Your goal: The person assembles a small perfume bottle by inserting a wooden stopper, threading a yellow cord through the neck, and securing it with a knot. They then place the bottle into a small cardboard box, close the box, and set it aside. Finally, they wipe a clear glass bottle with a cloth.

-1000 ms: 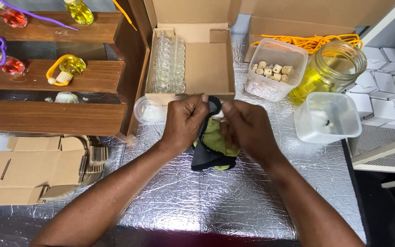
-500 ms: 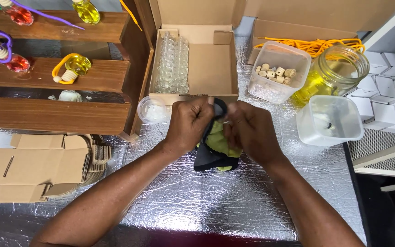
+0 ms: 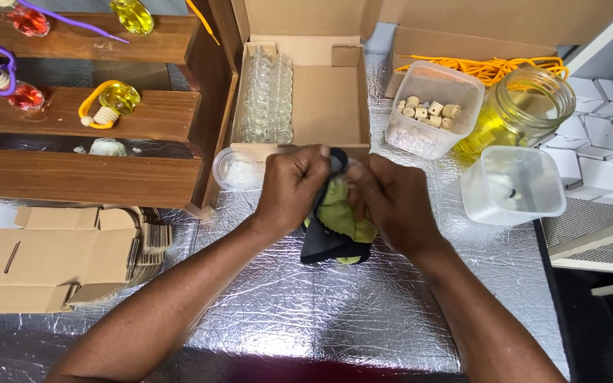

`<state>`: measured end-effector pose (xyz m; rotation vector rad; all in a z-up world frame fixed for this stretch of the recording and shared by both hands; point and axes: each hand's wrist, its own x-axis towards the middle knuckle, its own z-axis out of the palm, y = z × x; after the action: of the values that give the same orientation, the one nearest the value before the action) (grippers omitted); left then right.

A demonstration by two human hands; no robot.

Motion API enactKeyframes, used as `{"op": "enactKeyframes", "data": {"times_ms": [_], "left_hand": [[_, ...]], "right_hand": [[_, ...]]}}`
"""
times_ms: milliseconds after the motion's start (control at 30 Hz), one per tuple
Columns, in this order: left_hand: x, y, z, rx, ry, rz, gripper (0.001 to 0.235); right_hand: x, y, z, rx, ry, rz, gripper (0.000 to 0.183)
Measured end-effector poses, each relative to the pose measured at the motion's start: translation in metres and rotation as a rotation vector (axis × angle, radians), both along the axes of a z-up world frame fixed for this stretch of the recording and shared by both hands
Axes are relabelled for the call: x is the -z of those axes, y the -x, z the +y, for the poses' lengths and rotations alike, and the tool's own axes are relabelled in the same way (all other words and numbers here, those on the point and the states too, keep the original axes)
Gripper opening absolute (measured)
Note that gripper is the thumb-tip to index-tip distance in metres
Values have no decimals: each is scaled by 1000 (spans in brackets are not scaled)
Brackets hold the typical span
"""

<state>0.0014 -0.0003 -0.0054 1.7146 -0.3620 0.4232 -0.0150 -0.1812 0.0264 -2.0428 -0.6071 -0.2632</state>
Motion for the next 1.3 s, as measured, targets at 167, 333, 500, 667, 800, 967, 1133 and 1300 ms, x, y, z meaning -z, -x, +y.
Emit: {"op": "enactKeyframes", "data": {"times_ms": [167, 333, 500, 667, 800, 967, 1133, 1300], "left_hand": [[-7, 5, -4, 12, -20, 29, 52], [10, -9, 3, -5, 28, 61, 52], [1, 0, 0, 1, 23, 71, 51], [-7, 2, -1, 70, -67, -36, 48], [-4, 1, 2, 49, -47, -27, 48], [-3, -1, 1, 107, 10, 14, 52], [-40, 13, 2, 288, 337, 260, 43], [-58, 24, 28, 538, 440, 525, 31]], "right_hand": [[-3, -2, 0, -36, -219, 324, 47], [-15, 4, 5, -15, -21, -59, 47], [-2, 1, 0, 10, 6, -137, 34], [-13, 4, 5, -54, -339, 448, 68], [-13, 2, 7, -63, -312, 261, 33], [6, -10, -6, -71, -408, 352, 23], [22, -22, -15, -47, -751, 476, 31], [23, -22, -13, -113, -859, 509, 32]]}}
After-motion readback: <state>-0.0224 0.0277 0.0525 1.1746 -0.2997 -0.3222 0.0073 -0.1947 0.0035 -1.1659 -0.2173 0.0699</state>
